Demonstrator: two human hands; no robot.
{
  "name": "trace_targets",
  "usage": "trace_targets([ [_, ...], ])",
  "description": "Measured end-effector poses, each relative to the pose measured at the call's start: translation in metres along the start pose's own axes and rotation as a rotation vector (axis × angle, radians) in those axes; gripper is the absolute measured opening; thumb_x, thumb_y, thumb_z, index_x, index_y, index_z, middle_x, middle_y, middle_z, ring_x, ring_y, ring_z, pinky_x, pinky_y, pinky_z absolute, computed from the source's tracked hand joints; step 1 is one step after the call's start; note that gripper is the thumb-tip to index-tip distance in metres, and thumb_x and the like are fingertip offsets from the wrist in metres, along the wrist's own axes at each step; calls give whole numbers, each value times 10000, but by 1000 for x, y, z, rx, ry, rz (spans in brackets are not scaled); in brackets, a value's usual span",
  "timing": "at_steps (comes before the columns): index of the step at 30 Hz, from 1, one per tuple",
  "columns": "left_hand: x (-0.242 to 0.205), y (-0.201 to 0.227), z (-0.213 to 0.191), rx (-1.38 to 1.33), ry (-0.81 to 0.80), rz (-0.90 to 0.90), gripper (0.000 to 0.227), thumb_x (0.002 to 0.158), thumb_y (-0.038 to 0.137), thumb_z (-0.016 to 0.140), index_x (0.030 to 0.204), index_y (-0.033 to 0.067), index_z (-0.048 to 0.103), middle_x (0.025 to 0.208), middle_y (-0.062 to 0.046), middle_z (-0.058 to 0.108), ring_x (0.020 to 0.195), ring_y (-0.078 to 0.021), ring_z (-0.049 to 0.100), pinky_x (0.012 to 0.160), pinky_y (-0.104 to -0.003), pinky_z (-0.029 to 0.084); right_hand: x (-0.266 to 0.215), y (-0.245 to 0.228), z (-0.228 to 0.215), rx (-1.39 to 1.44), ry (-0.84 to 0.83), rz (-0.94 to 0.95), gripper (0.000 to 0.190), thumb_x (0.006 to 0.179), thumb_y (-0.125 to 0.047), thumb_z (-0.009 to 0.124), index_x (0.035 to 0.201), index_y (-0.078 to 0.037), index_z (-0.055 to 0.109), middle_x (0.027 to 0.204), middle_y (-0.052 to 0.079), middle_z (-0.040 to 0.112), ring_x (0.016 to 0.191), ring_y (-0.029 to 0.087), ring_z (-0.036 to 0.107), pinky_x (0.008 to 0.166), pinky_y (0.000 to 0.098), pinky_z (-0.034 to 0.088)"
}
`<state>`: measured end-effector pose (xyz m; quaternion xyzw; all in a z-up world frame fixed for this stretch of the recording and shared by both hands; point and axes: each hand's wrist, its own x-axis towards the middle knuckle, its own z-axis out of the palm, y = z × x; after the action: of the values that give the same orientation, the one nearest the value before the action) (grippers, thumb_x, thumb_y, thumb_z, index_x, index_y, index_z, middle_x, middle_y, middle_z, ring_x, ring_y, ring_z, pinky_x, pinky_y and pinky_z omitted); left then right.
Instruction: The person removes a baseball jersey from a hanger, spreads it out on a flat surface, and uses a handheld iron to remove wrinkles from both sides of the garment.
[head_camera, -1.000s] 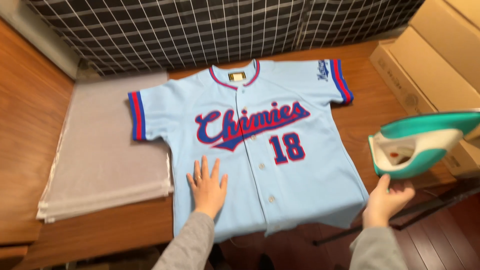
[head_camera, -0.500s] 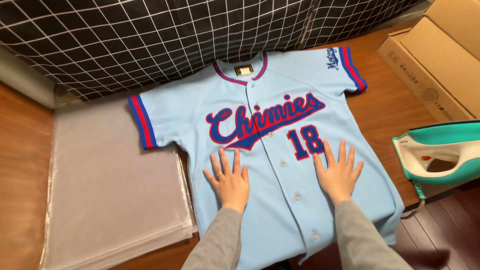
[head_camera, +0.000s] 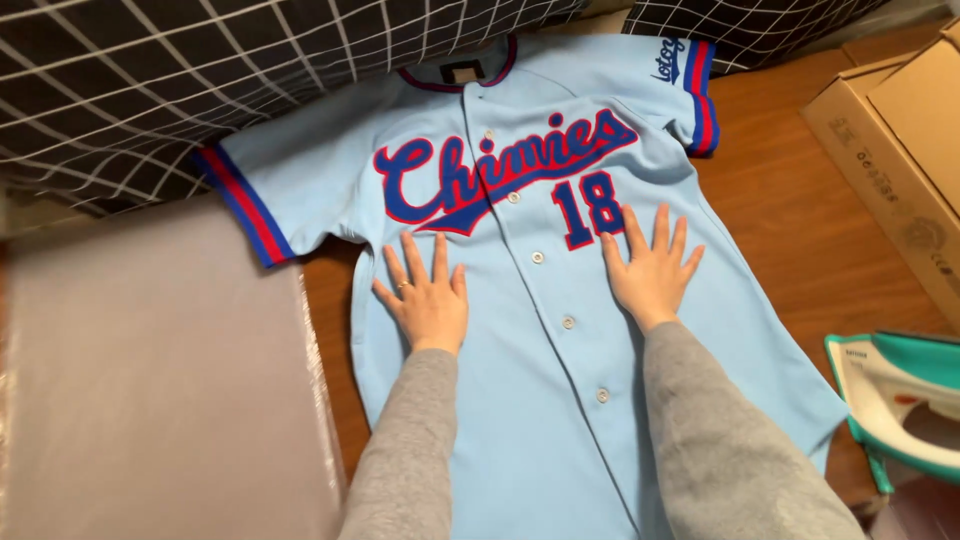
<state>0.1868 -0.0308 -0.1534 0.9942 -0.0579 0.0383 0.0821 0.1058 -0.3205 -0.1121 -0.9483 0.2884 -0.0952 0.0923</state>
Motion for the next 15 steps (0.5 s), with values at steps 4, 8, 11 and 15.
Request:
trace_targets([
  [4,35,1,10,-10,-8,12,607,1119,557,369,1701,409,281,1815,-116,128,1644,-414,127,1173,-739,244,31,-11,7,12,8,0,652,1111,-762,331,1666,-430,414,1777,144,302,1654,410,160,1259,731,66],
  [8,49,1,-6,-34,-101,14,605,1132,567,320,1712,413,246,1821,-99,82,1611,-409,198,1148,-707,293,39,-11,4,139,32,-4,650,1071,-707,492,1615,-352,511,1736,167,355,1635,430,197,1254,735,58],
  [11,53,-4,-20,-59,-179,26,627,1128,603,295,1721,417,209,1825,-91,38,1589,-407,257,1151,-686,301,42,27,12,360,13,-93,590,1004,-625,696,1513,-336,632,1630,161,501,1593,451,313,1245,767,114],
  [15,57,-18,-16,-92,-252,57,673,1110,678,283,1728,437,173,1830,-70,-17,1617,-400,235,1186,-704,280,-37,62,-60,459,-118,-154,406,966,-482,774,1360,-394,738,1503,76,663,1529,432,463,1226,755,289],
])
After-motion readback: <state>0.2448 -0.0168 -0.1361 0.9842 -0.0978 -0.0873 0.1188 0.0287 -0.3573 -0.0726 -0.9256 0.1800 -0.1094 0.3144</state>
